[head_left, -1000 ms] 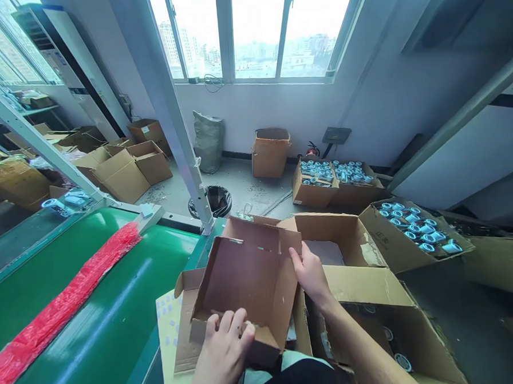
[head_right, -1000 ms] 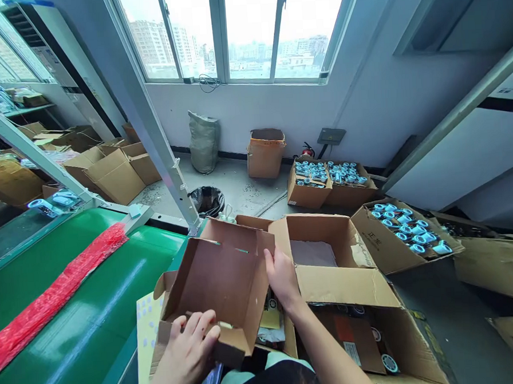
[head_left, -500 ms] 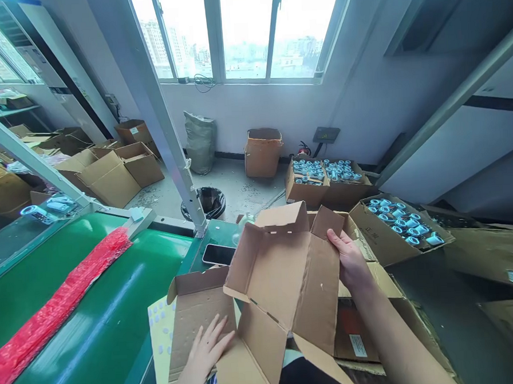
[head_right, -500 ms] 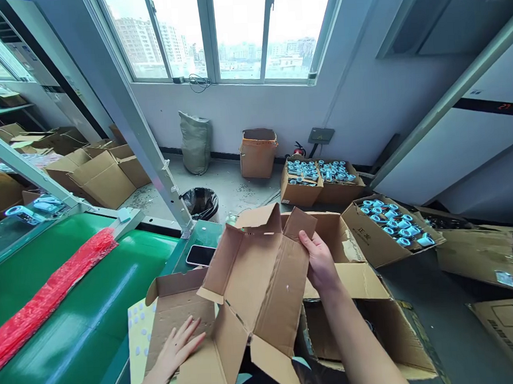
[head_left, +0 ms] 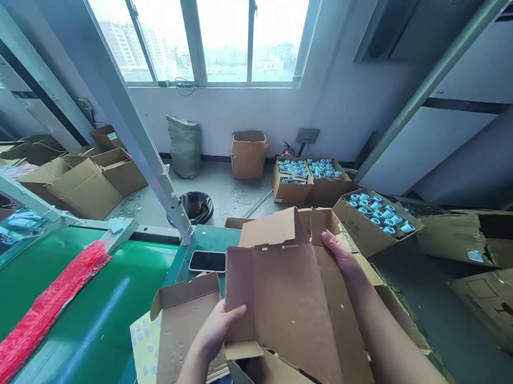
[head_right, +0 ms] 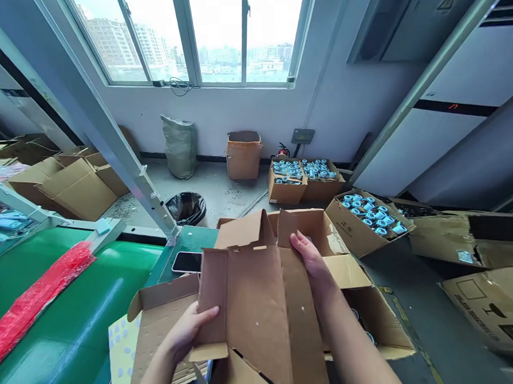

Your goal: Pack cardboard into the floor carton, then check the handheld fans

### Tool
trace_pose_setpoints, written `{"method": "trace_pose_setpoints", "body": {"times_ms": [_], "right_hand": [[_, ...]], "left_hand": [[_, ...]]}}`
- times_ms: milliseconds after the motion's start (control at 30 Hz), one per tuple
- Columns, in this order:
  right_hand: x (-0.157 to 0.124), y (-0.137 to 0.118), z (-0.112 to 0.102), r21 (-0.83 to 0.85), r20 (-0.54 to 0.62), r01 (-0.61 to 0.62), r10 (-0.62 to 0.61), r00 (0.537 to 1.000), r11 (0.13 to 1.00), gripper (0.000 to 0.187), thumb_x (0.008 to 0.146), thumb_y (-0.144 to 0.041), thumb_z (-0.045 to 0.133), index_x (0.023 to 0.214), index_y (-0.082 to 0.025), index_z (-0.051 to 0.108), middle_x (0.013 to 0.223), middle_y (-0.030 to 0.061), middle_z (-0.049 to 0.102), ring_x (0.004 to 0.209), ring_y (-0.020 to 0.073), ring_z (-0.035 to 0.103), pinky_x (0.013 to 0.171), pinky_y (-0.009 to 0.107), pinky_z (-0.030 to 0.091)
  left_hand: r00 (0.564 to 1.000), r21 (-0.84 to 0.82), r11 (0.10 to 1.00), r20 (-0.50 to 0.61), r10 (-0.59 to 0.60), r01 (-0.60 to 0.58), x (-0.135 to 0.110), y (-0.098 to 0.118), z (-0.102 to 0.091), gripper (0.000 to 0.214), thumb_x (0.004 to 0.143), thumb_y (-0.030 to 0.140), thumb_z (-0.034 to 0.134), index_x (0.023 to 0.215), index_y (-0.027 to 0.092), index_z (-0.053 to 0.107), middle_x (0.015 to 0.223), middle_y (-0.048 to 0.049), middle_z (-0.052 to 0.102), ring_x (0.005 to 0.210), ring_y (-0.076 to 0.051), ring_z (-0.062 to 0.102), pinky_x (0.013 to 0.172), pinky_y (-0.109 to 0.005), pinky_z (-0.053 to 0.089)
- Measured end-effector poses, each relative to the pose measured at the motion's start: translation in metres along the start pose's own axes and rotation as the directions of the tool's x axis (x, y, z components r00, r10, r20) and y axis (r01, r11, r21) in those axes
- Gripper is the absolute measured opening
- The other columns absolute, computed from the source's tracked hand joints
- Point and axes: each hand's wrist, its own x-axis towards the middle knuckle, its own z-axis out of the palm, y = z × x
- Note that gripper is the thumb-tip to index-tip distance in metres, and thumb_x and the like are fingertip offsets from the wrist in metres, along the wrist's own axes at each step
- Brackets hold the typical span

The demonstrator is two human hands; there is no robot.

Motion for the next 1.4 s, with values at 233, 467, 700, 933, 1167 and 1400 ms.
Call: {"method": "trace_pose_setpoints", "body": {"times_ms": [233,467,700,933,1167,1400], "right_hand": [[-0.042,0.03,-0.142,-0.038,-0.378,-0.35,0.31,0.872,0.936,0.046,0.053,-0.04,0.075,0.095,-0.025,0.061,0.107,0.0085,0.063,0.108,0.0314,0.053,0.083,0.04,0.052],[-0.129,0.075,-0.228,0.045,-0.458,-0.565,0.52,0.721,0.824,0.062,0.061,-0.049,0.068,0.117,-0.025,0.053,0.125,0.0181,0.049,0.113,0.027,0.047,0.092,0.036,0.043],[-0.165,0.096,-0.217,0.226,-0.356,-0.604,0.642,0.679,0.764,0.087,0.06,-0.042,0.076,0.135,-0.027,0.034,0.117,0.0118,0.057,0.106,0.0302,0.054,0.084,0.039,0.052],[-0.154,0.101,-0.248,0.247,-0.285,-0.52,0.574,0.768,0.818,0.078,0.067,-0.04,0.073,0.133,-0.028,0.034,0.119,0.0082,0.057,0.104,0.0285,0.056,0.083,0.038,0.051],[-0.141,0.118,-0.326,0.225,-0.306,-0.461,0.511,0.803,0.858,0.065,0.055,-0.037,0.081,0.108,-0.018,0.049,0.107,0.0117,0.062,0.099,0.0327,0.058,0.082,0.043,0.048],[-0.145,0.177,-0.436,0.25,-0.621,-0.301,0.391,0.679,0.92,0.07,0.041,-0.043,0.081,0.098,-0.018,0.048,0.093,0.0085,0.066,0.099,0.0324,0.058,0.086,0.041,0.046]], "left_hand": [[0.99,-0.114,0.987,0.094,-0.105,0.116,0.041,-0.115,0.075,0.063,0.043,0.041,0.079,0.094,0.014,0.055,0.089,-0.0106,0.067,0.089,-0.032,0.062,0.087,-0.045,0.045],[0.991,-0.028,0.991,0.003,-0.132,0.132,0.053,-0.15,0.102,0.047,0.046,0.012,0.063,0.093,0.013,0.056,0.098,-0.0119,0.063,0.102,-0.033,0.054,0.093,-0.042,0.04],[0.978,-0.068,0.985,0.153,-0.144,0.156,0.059,-0.129,0.112,0.056,0.059,0.033,0.071,0.106,0.01,0.055,0.103,-0.0155,0.062,0.099,-0.033,0.057,0.092,-0.043,0.042],[0.988,0.001,0.992,0.091,-0.128,0.128,0.075,-0.135,0.112,0.102,0.058,0.036,0.077,0.137,0.017,0.016,0.124,-0.0156,0.052,0.111,-0.027,0.052,0.1,-0.036,0.037],[0.984,0.506,0.847,-0.149,-0.098,0.161,0.105,-0.172,0.134,0.081,0.063,0.036,0.066,0.135,0.023,0.03,0.141,-0.0125,0.031,0.126,-0.028,0.036,0.103,-0.041,0.034],[0.841,0.313,0.819,-0.428,-0.331,0.481,0.129,-0.298,0.252,0.083,0.052,0.075,0.052,0.115,0.021,0.053,0.136,-0.0195,0.036,0.11,-0.037,0.051,0.078,-0.047,0.048]]}}
